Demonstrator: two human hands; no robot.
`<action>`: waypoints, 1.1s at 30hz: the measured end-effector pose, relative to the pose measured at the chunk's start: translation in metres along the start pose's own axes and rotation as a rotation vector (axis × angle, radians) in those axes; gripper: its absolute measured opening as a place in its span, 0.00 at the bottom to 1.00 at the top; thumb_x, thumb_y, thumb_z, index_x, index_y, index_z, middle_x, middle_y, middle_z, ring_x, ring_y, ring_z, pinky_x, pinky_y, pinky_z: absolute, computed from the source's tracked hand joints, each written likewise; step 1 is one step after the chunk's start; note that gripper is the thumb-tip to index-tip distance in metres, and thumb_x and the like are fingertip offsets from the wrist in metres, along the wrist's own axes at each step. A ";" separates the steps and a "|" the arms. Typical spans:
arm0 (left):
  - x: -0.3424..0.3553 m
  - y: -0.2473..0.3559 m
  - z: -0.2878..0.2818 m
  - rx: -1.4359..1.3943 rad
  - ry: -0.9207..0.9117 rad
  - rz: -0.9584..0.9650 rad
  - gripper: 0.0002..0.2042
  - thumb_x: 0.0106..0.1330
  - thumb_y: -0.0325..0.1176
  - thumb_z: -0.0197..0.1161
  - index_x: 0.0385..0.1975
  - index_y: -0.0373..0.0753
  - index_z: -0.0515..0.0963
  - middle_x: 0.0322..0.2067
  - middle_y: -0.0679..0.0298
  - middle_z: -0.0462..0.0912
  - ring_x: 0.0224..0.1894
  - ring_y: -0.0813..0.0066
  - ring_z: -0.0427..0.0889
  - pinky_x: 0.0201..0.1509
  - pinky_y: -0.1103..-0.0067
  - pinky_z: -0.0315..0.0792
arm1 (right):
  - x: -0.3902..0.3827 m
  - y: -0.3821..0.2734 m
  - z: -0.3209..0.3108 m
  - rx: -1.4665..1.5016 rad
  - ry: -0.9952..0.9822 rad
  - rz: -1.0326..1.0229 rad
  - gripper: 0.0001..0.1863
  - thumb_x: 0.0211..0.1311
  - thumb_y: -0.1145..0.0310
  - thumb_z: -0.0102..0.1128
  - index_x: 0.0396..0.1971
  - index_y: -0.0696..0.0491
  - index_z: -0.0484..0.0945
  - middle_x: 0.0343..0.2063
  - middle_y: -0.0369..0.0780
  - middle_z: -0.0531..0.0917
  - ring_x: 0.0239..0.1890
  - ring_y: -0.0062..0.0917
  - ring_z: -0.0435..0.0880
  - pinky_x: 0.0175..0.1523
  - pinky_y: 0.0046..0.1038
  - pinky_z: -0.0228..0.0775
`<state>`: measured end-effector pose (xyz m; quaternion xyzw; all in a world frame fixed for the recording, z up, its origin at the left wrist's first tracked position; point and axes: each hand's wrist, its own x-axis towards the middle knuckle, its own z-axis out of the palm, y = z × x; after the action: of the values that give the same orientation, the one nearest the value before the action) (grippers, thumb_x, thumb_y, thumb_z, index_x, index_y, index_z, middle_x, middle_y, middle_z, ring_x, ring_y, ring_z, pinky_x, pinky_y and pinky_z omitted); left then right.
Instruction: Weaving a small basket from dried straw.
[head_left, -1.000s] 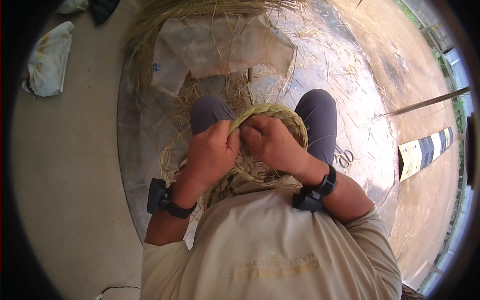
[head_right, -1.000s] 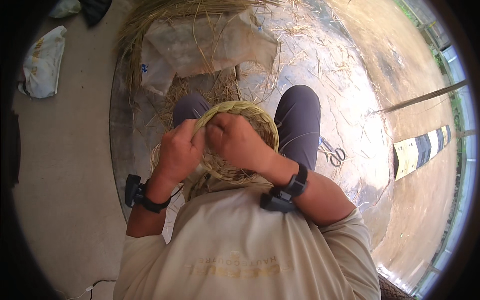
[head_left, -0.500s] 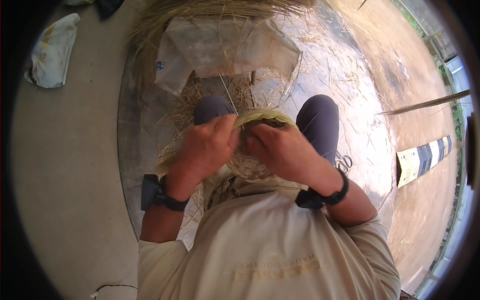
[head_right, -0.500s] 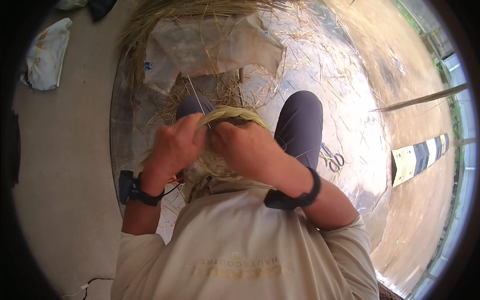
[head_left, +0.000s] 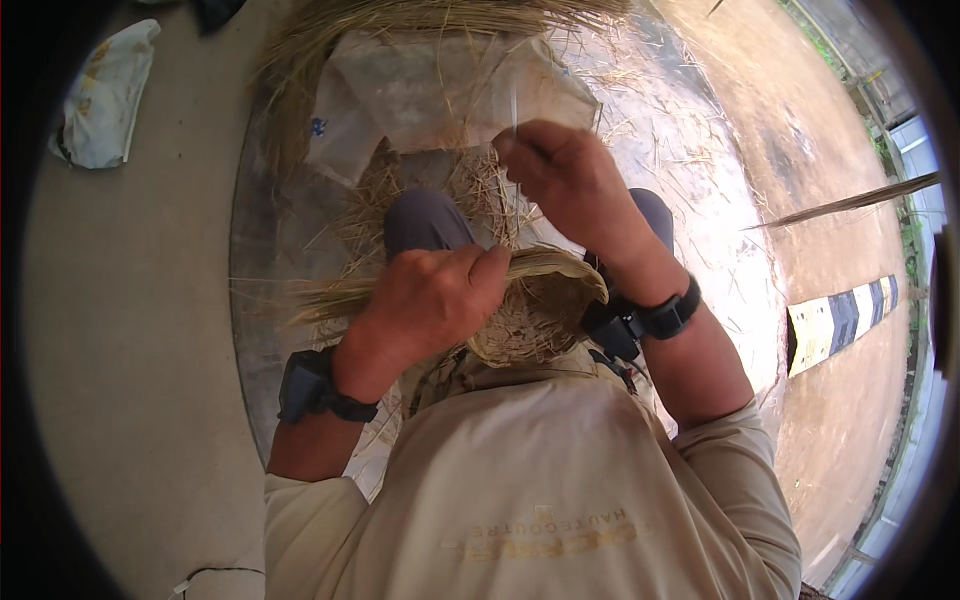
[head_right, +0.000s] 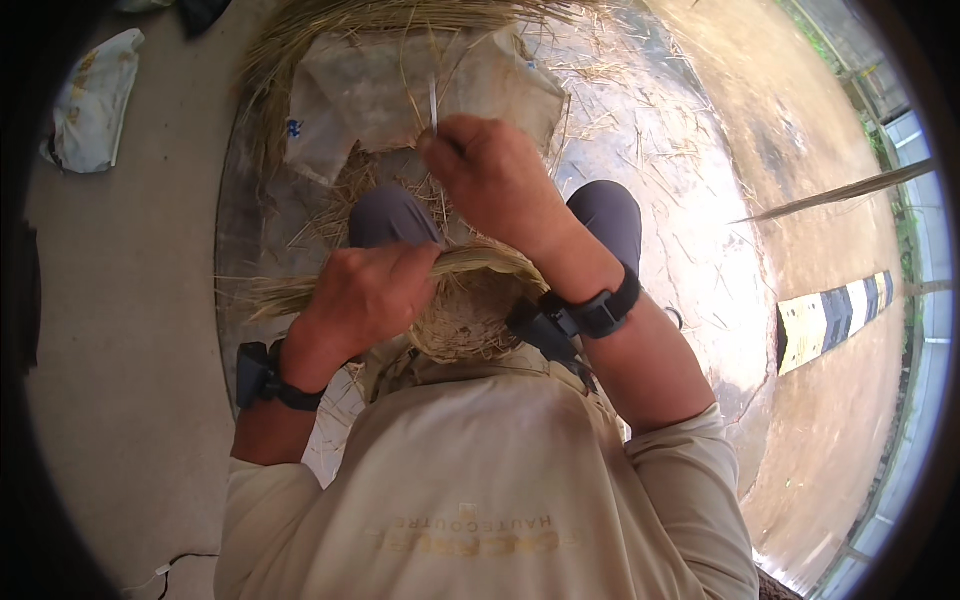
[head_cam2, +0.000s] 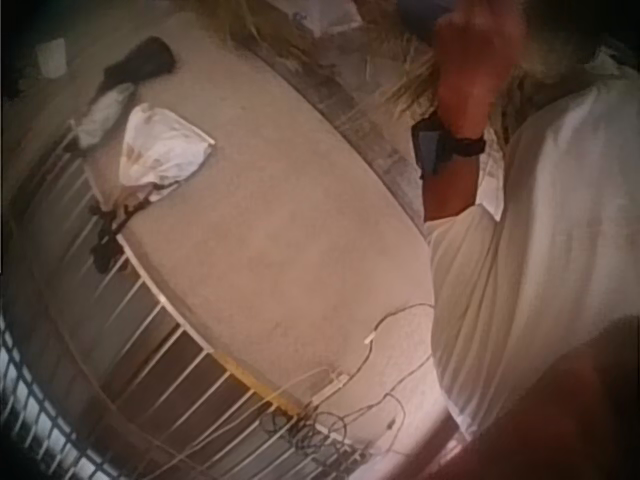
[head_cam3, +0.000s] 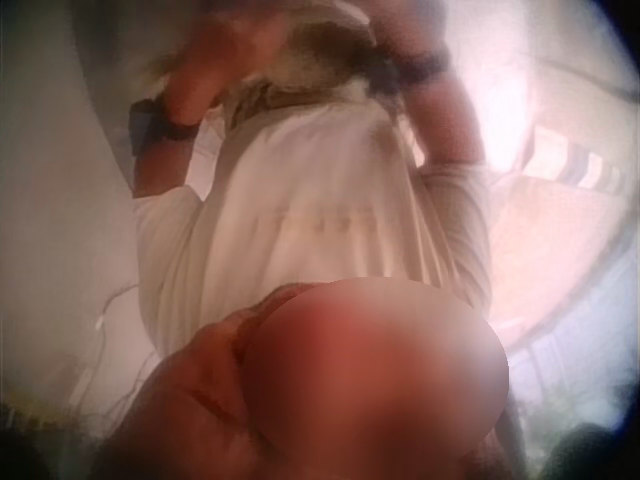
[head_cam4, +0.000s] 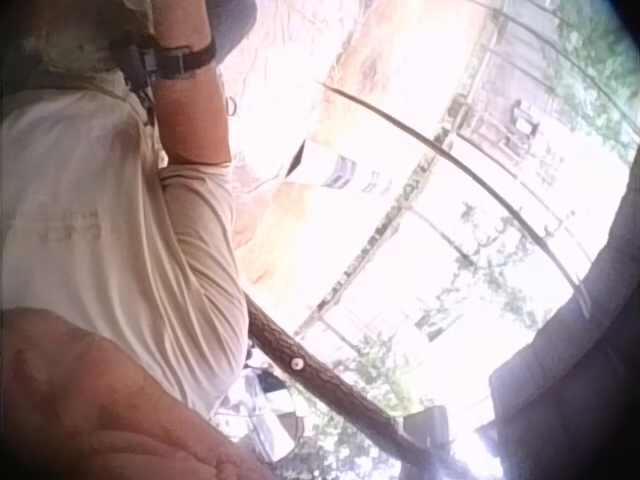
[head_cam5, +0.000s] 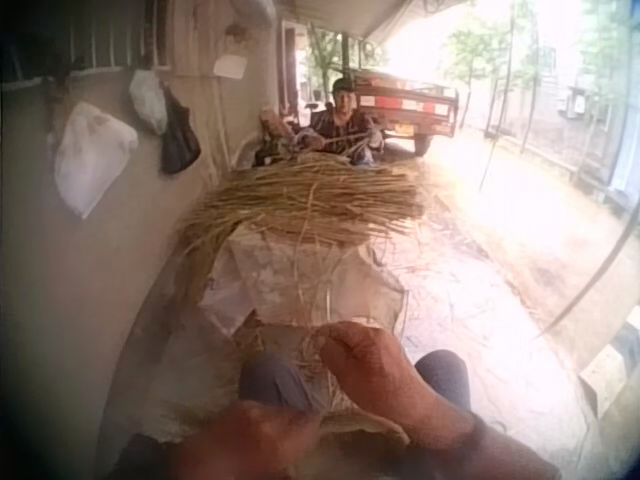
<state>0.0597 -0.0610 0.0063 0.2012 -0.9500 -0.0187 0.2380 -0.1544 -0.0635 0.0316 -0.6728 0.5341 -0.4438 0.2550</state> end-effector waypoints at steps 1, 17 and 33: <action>-0.001 -0.001 -0.001 0.004 -0.014 -0.003 0.06 0.63 0.28 0.65 0.36 0.40 0.74 0.22 0.60 0.80 0.22 0.64 0.86 0.22 0.68 0.78 | -0.002 -0.004 0.003 -0.049 -0.059 -0.034 0.08 0.65 0.69 0.64 0.40 0.55 0.87 0.37 0.50 0.87 0.38 0.49 0.88 0.44 0.41 0.82; -0.119 -0.129 -0.107 0.427 -0.187 -0.565 0.07 0.72 0.35 0.62 0.41 0.38 0.76 0.34 0.50 0.86 0.35 0.43 0.86 0.37 0.53 0.78 | -0.113 0.049 -0.202 -0.765 -0.113 0.107 0.09 0.68 0.74 0.65 0.46 0.53 0.86 0.30 0.49 0.87 0.31 0.47 0.87 0.36 0.40 0.77; -0.023 -0.045 -0.057 -0.151 -0.255 -0.256 0.09 0.65 0.30 0.68 0.43 0.37 0.80 0.32 0.48 0.85 0.33 0.44 0.86 0.34 0.59 0.78 | -0.091 0.076 -0.123 -0.044 0.009 -0.042 0.18 0.77 0.72 0.57 0.62 0.59 0.80 0.59 0.49 0.85 0.59 0.31 0.84 0.63 0.33 0.76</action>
<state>0.1212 -0.0901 0.0403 0.2981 -0.9350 -0.1454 0.1259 -0.3026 0.0162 -0.0017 -0.6875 0.5307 -0.4400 0.2283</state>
